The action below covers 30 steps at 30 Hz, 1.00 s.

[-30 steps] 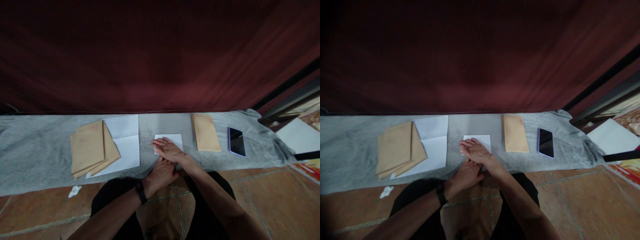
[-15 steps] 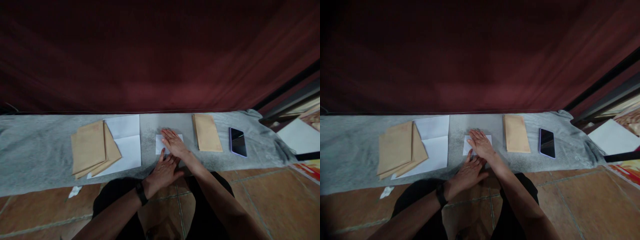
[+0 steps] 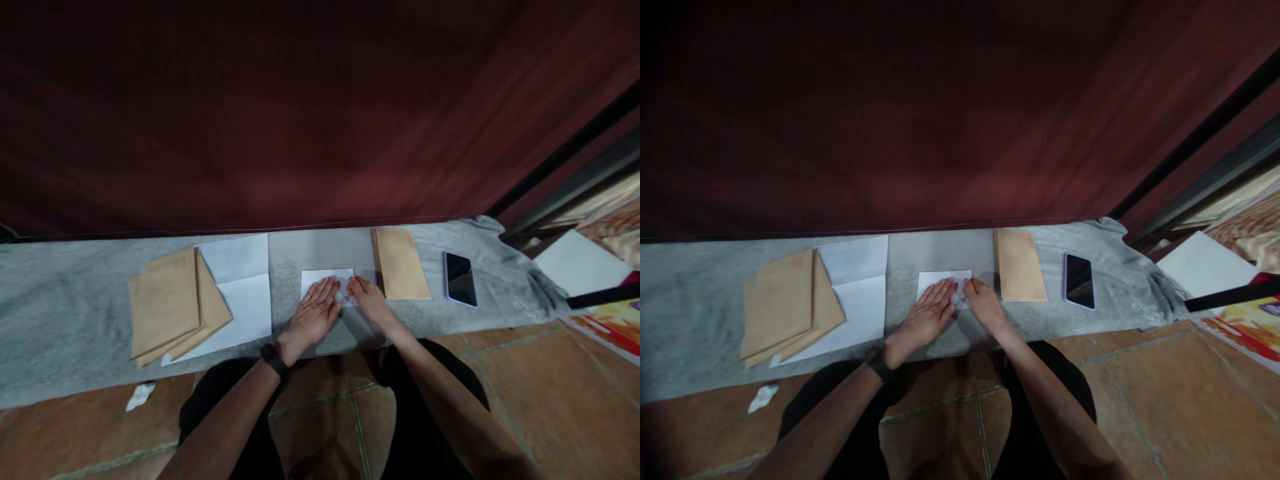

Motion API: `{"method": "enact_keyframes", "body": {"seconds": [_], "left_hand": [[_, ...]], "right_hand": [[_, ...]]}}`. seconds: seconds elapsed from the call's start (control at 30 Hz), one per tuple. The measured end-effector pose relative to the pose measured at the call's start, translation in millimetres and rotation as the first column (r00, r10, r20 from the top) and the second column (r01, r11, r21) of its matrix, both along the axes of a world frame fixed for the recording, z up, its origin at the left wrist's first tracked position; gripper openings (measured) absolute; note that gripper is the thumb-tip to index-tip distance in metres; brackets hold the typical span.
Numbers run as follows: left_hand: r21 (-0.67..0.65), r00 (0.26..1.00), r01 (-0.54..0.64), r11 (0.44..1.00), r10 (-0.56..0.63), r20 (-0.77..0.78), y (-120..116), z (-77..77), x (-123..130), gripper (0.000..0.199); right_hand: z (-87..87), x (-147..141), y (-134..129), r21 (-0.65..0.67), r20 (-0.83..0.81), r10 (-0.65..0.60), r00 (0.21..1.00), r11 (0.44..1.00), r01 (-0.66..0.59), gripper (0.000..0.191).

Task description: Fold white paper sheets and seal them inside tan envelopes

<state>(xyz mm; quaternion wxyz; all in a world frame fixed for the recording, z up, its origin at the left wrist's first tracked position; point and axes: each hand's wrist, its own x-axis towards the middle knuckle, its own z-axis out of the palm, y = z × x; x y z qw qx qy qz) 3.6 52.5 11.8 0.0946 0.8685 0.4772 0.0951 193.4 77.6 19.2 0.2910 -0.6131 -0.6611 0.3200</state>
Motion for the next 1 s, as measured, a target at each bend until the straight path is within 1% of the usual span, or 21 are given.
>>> {"method": "enact_keyframes", "body": {"seconds": [0.1,0.17,0.23,0.3,0.33,0.37,0.4,0.43,0.5,0.53,0.57,0.7,0.77,0.83,0.9,0.93,0.97,1.0], "left_hand": [[-0.007,0.997,-0.071,0.997,0.07,-0.034,13,-2.9,-4,0.058],[-0.002,0.99,-0.129,0.992,0.128,-0.053,19,-3.1,-8,0.057],[0.009,0.979,-0.195,0.981,0.195,-0.067,23,-0.8,-12,0.058],[0.029,0.969,-0.24,0.97,0.241,-0.058,22,4.2,-13,0.058],[0.04,0.973,-0.226,0.973,0.228,-0.04,21,7.2,-13,0.058],[0.047,0.984,-0.175,0.983,0.176,-0.017,18,10.2,-10,0.057],[0.046,0.996,-0.084,0.995,0.084,0.007,14,12.9,-7,0.057],[0.037,0.999,0.032,0.999,-0.033,0.028,10,15.0,-3,0.055],[-0.006,0.968,0.246,0.969,-0.245,0.057,2,17.2,6,0.053],[-0.032,0.949,0.31,0.95,-0.308,0.064,-1,17.5,11,0.052],[-0.057,0.939,0.343,0.938,-0.339,0.065,-2,17.4,14,0.052],[-0.118,0.933,0.36,0.926,-0.357,0.047,3,16.0,18,0.053],[-0.125,0.931,0.363,0.923,-0.363,0.027,11,14.5,17,0.054],[-0.126,0.933,0.358,0.925,-0.361,0.002,20,11.6,17,0.055],[-0.116,0.937,0.345,0.931,-0.349,-0.016,28,7.4,18,0.055],[-0.104,0.941,0.335,0.936,-0.339,-0.02,32,5.1,19,0.054],[-0.087,0.945,0.323,0.942,-0.326,-0.021,35,2.8,21,0.054],[-0.069,0.949,0.312,0.948,-0.314,-0.021,38,0.7,22,0.054]], "right_hand": [[1.2,2,-3,0.037,0.088,0.089,0.992,0.995,-0.093,0.03],[0.2,3,-5,0.039,0.093,0.114,0.989,0.992,-0.119,0.023],[-1.8,5,-5,0.007,0.04,0.102,0.994,0.995,-0.102,0.021],[-3.6,8,-4,-0.046,-0.047,0.038,0.998,0.998,-0.04,0.025],[-4.0,10,-2,-0.065,-0.082,-0.004,0.997,0.998,-0.002,0.028],[-3.9,11,-1,-0.075,-0.105,-0.043,0.994,0.997,0.035,0.03],[-3.5,13,1,-0.075,-0.115,-0.076,0.99,0.995,0.067,0.033],[-2.7,14,3,-0.067,-0.116,-0.098,0.988,0.994,0.09,0.034],[-0.9,17,5,-0.035,-0.084,-0.116,0.99,0.993,0.113,0.034],[-0.1,18,6,-0.021,-0.063,-0.122,0.991,0.992,0.121,0.034],[0.2,18,6,-0.01,-0.044,-0.129,0.991,0.992,0.128,0.034],[-1.6,19,4,0.025,0.09,-0.103,0.991,0.995,0.101,0.033],[-2.9,19,2,0.057,0.217,-0.057,0.975,0.997,0.045,0.031],[-3.2,20,1,0.087,0.386,-0.002,0.923,0.996,-0.034,0.028],[-2.0,22,1,0.087,0.542,0.044,0.839,0.99,-0.108,0.028],[-1.0,22,1,0.074,0.58,0.06,0.812,0.989,-0.125,0.028],[0.1,23,1,0.056,0.592,0.071,0.803,0.99,-0.129,0.028],[1.3,23,1,0.035,0.578,0.075,0.813,0.993,-0.116,0.026]]}}
